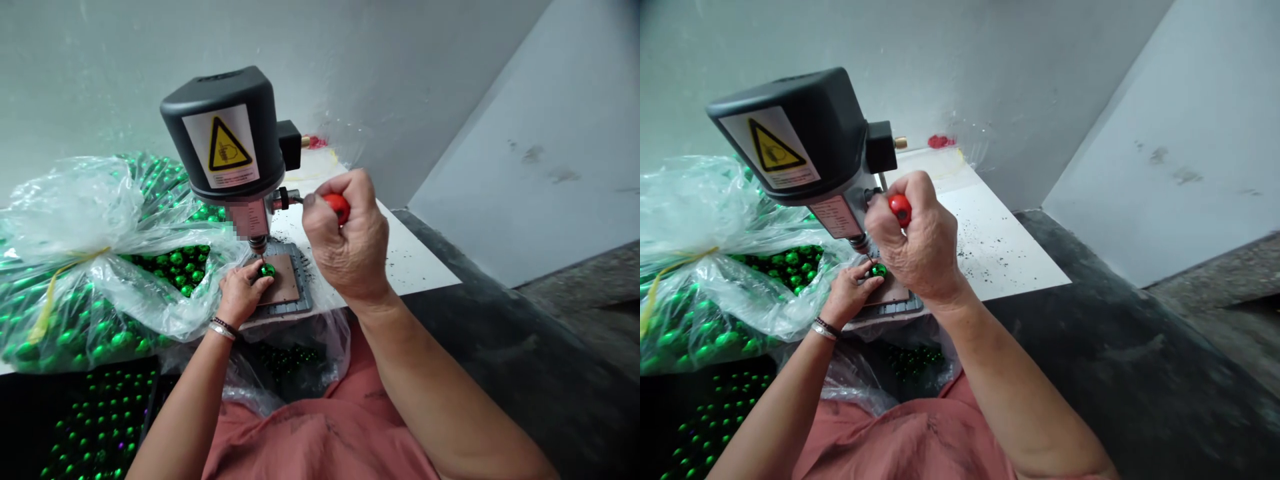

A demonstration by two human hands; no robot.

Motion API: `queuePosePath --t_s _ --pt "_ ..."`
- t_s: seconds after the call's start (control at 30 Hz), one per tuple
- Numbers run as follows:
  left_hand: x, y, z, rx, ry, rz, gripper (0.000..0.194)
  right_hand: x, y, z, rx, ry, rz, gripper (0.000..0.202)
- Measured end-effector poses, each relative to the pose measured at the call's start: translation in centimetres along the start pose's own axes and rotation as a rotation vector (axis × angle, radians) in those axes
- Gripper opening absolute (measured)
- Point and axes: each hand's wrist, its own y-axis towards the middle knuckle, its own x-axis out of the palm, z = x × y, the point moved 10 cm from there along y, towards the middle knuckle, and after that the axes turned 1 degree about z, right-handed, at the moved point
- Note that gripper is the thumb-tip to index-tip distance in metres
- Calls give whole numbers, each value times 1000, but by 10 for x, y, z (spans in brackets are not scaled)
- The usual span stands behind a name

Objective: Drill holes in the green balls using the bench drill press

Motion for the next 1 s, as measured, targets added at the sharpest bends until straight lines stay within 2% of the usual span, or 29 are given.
queuePosePath --t_s 0.1,0.43,0.77,1.0 --pt "1 -1 -2 -16 38 -2 42 -1 -10 0 -53 -30 -1 11" --pt "4 -4 -4 -57 59 1 44 -2 -30 13 -64 -37 93 8" --pt "4 -5 -5 -57 62 34 42 7 -48 45 108 118 118 14" --pt "8 -5 -6 -50 47 -3 44 10 -63 56 107 157 101 13"
